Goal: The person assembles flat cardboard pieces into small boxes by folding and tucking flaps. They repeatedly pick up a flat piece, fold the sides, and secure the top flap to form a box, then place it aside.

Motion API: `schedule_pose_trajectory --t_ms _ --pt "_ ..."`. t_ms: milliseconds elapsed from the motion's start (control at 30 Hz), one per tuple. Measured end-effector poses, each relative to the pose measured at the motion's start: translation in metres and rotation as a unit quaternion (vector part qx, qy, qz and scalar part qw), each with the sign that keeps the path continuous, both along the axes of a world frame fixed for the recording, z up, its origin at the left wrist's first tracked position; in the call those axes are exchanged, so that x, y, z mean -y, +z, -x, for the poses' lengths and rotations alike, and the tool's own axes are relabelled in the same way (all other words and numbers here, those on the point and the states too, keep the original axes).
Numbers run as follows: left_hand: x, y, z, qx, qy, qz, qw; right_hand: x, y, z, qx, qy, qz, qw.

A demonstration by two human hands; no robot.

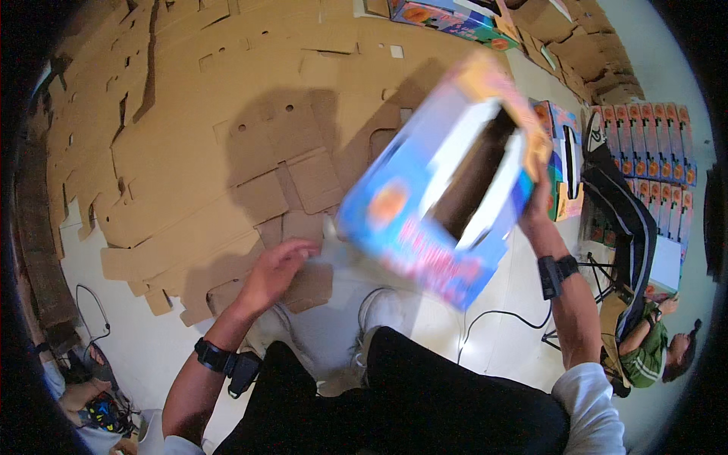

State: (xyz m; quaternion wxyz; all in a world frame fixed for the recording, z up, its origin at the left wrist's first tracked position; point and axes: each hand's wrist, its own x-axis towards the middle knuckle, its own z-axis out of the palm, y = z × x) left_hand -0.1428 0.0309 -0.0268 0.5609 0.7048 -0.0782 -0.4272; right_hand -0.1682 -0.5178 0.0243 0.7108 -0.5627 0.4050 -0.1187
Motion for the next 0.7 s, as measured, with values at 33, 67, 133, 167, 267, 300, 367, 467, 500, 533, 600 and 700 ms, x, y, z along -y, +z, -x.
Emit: schedule_pose_trajectory --t_ms 33,67,133,167,267,300,367,467,500,533,600,700 --pt "-0.003 0.002 0.006 -0.027 -0.017 0.026 0.999 0.03 0.012 0.011 0.017 -0.075 -0.026 0.997" --pt "-0.006 0.002 0.008 -0.034 -0.035 0.025 0.998 0.055 0.02 0.024 0.096 -0.102 -0.024 0.99" --pt "-0.017 0.001 0.01 -0.022 -0.072 0.036 0.996 0.102 0.043 0.05 0.171 -0.112 0.024 0.979" --pt "-0.023 -0.001 0.009 -0.037 -0.062 0.022 0.997 0.121 0.049 0.06 0.161 -0.218 0.025 0.962" --pt "-0.038 -0.01 0.003 -0.011 -0.014 0.0 1.0 0.141 0.031 0.094 0.056 -0.234 0.085 0.967" --pt "-0.042 -0.014 0.0 0.02 0.011 -0.02 1.0 0.14 0.019 0.105 -0.002 -0.183 0.049 0.982" --pt "-0.049 -0.019 -0.005 0.046 0.07 -0.056 0.995 0.125 -0.01 0.122 -0.133 -0.083 0.037 0.987" --pt "-0.058 -0.021 -0.01 0.128 0.089 -0.128 0.979 0.098 -0.04 0.121 -0.259 0.078 0.035 0.962" --pt "-0.06 -0.021 -0.011 0.175 0.079 -0.143 0.971 0.086 -0.048 0.116 -0.28 0.138 0.095 0.945" --pt "-0.063 -0.02 -0.011 0.205 0.072 -0.174 0.961 0.079 -0.052 0.106 -0.3 0.173 0.117 0.931" --pt "-0.071 -0.021 -0.012 0.265 0.067 -0.254 0.928 0.059 -0.066 0.083 -0.32 0.263 0.146 0.898" --pt "-0.095 -0.026 -0.012 0.35 0.097 -0.384 0.849 0.03 -0.073 0.052 -0.246 0.378 0.221 0.865"
